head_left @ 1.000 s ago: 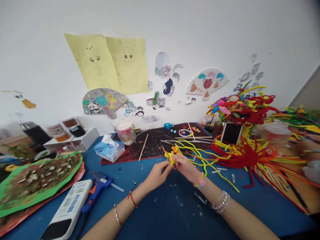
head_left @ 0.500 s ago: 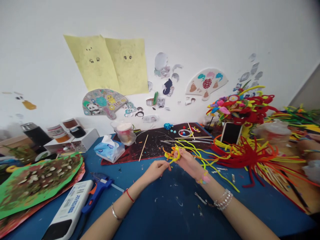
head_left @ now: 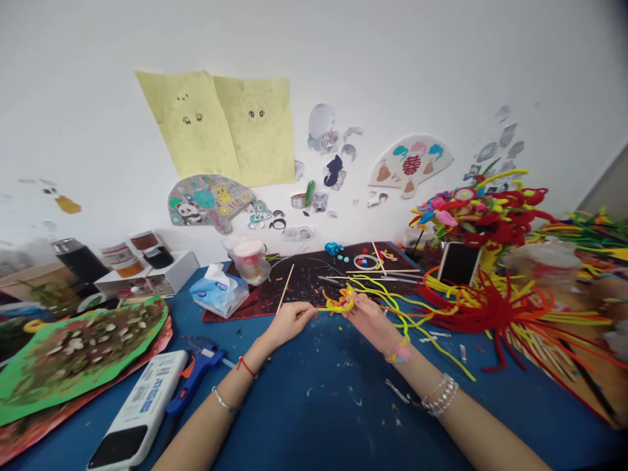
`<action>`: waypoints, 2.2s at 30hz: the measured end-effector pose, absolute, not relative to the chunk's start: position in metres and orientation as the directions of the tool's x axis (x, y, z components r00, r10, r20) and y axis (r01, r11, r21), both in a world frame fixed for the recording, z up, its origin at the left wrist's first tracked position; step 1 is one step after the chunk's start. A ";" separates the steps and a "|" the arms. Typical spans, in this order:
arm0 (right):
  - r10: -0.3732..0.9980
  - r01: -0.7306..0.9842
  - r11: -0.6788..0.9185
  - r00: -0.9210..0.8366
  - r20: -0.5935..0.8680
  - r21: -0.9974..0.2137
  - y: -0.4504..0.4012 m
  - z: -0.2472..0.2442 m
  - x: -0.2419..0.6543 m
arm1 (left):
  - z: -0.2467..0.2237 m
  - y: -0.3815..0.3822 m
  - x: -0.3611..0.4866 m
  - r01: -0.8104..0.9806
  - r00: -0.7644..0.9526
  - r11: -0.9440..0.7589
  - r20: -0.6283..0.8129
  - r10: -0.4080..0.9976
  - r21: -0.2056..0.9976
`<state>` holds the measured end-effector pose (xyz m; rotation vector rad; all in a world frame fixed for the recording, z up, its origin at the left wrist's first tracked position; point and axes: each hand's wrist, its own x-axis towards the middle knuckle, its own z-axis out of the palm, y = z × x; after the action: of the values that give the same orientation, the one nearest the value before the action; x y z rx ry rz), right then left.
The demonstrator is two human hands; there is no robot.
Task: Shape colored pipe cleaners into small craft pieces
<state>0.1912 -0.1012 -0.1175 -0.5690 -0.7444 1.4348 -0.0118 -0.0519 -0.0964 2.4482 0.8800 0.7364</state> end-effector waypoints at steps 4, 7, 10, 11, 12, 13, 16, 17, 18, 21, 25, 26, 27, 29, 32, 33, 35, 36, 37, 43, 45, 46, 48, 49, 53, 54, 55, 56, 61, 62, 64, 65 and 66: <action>0.998 -0.689 0.051 0.019 0.052 -0.723 -0.097 -0.123 0.194 | -0.101 -0.052 -0.010 0.462 0.623 -0.745 0.421 0.659 0.482; 0.999 -0.680 0.029 0.048 -0.004 -0.732 -0.096 -0.127 0.195 | -0.104 -0.055 -0.005 0.451 0.564 -0.775 0.532 0.632 0.442; 0.997 -0.681 0.002 0.053 -0.047 -0.733 -0.095 -0.129 0.194 | -0.105 -0.060 0.000 0.453 0.513 -0.794 0.609 0.604 0.406; 0.997 -0.682 -0.009 0.048 -0.057 -0.732 -0.096 -0.130 0.193 | -0.106 -0.062 0.002 0.467 0.490 -0.794 0.633 0.599 0.389; 0.997 -0.682 -0.021 0.040 -0.066 -0.731 -0.096 -0.130 0.192 | -0.106 -0.064 0.003 0.486 0.466 -0.791 0.656 0.594 0.371; 0.997 -0.680 -0.035 0.028 -0.074 -0.732 -0.096 -0.130 0.191 | -0.106 -0.067 0.005 0.503 0.443 -0.787 0.675 0.589 0.356; 0.997 -0.661 -0.073 -0.021 -0.079 -0.746 -0.098 -0.130 0.188 | -0.107 -0.073 0.009 0.516 0.430 -0.789 0.695 0.576 0.335; 0.996 -0.654 -0.081 -0.037 -0.075 -0.752 -0.098 -0.131 0.187 | -0.108 -0.074 0.010 0.507 0.444 -0.794 0.687 0.575 0.336; 0.996 -0.648 -0.087 -0.052 -0.070 -0.757 -0.099 -0.131 0.186 | -0.108 -0.075 0.011 0.496 0.465 -0.798 0.671 0.577 0.343; 0.995 -0.641 -0.090 -0.082 -0.048 -0.763 -0.101 -0.133 0.184 | -0.110 -0.075 0.013 0.473 0.539 -0.794 0.587 0.603 0.381; 0.997 -0.645 -0.070 -0.079 -0.025 -0.761 -0.101 -0.131 0.186 | -0.111 -0.069 0.011 0.454 0.583 -0.782 0.522 0.623 0.426; 0.998 -0.655 -0.057 -0.060 -0.024 -0.754 -0.100 -0.130 0.188 | -0.111 -0.067 0.010 0.448 0.580 -0.780 0.522 0.625 0.436; 0.999 -0.666 -0.044 -0.036 -0.026 -0.745 -0.098 -0.130 0.190 | -0.110 -0.065 0.008 0.444 0.576 -0.778 0.524 0.628 0.445; 0.999 -0.684 -0.021 0.008 -0.036 -0.729 -0.095 -0.129 0.194 | -0.110 -0.061 0.005 0.443 0.560 -0.770 0.529 0.637 0.459; 0.997 -0.690 -0.008 0.049 -0.057 -0.723 -0.092 -0.130 0.199 | -0.109 -0.057 0.001 0.460 0.532 -0.748 0.527 0.663 0.478; 0.996 -0.690 -0.003 0.060 -0.061 -0.724 -0.092 -0.130 0.200 | -0.109 -0.055 -0.001 0.471 0.520 -0.735 0.520 0.678 0.488; 0.995 -0.688 0.003 0.073 -0.065 -0.726 -0.092 -0.130 0.200 | -0.110 -0.052 -0.003 0.494 0.494 -0.703 0.501 0.711 0.512; 0.995 -0.686 0.005 0.077 -0.065 -0.728 -0.092 -0.129 0.199 | -0.111 -0.050 -0.004 0.505 0.480 -0.687 0.491 0.727 0.523; 0.995 -0.684 0.006 0.079 -0.066 -0.730 -0.092 -0.129 0.199 | -0.113 -0.048 -0.006 0.515 0.467 -0.672 0.484 0.740 0.532; 0.998 -0.666 -0.029 0.024 -0.061 -0.745 -0.097 -0.129 0.190 | -0.118 -0.040 -0.010 0.568 0.442 -0.645 0.471 0.763 0.511; 0.998 -0.655 -0.055 -0.012 -0.062 -0.753 -0.099 -0.129 0.186 | -0.117 -0.041 -0.011 0.597 0.470 -0.674 0.492 0.733 0.434; 0.998 -0.654 -0.065 -0.027 -0.062 -0.754 -0.100 -0.129 0.185 | -0.116 -0.043 -0.012 0.609 0.498 -0.698 0.504 0.706 0.377; 0.998 -0.662 -0.064 -0.035 -0.055 -0.746 -0.100 -0.129 0.185 | -0.115 -0.045 -0.013 0.604 0.574 -0.753 0.512 0.638 0.261; 0.998 -0.670 -0.054 -0.024 -0.051 -0.741 -0.100 -0.129 0.186 | -0.114 -0.046 -0.013 0.587 0.613 -0.778 0.507 0.607 0.222; 0.997 -0.666 -0.021 0.038 -0.062 -0.746 -0.097 -0.131 0.191 | -0.115 -0.049 -0.014 0.547 0.677 -0.819 0.483 0.555 0.175; 0.997 -0.661 -0.024 0.041 -0.068 -0.750 -0.096 -0.131 0.192 | -0.116 -0.049 -0.014 0.561 0.673 -0.810 0.477 0.565 0.168; 0.997 -0.659 -0.030 0.037 -0.071 -0.752 -0.095 -0.131 0.192 | -0.117 -0.049 -0.014 0.585 0.660 -0.794 0.472 0.584 0.164; 0.997 -0.661 -0.038 0.026 -0.073 -0.750 -0.095 -0.131 0.191 | -0.119 -0.049 -0.014 0.615 0.640 -0.771 0.468 0.610 0.164; 0.997 -0.685 -0.069 -0.022 -0.074 -0.726 -0.097 -0.128 0.190 | -0.132 -0.038 -0.019 0.751 0.464 -0.624 0.499 0.732 0.216; 0.997 -0.689 -0.071 -0.020 -0.078 -0.721 -0.098 -0.127 0.190 | -0.135 -0.035 -0.022 0.773 0.424 -0.592 0.507 0.750 0.229; 0.996 -0.702 -0.073 -0.014 -0.088 -0.709 -0.098 -0.126 0.190 | -0.139 -0.027 -0.028 0.809 0.350 -0.530 0.516 0.782 0.254; 0.996 -0.708 -0.075 -0.013 -0.094 -0.702 -0.098 -0.126 0.191 | -0.141 -0.023 -0.031 0.821 0.322 -0.505 0.516 0.794 0.266; 0.995 -0.710 -0.080 -0.015 -0.098 -0.699 -0.098 -0.126 0.191 | -0.143 -0.019 -0.033 0.830 0.298 -0.484 0.514 0.804 0.276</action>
<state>0.1909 -0.0977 -0.1256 -0.6823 -0.5453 1.5346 -0.0334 -0.0187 -0.1428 2.5644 1.6162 0.9737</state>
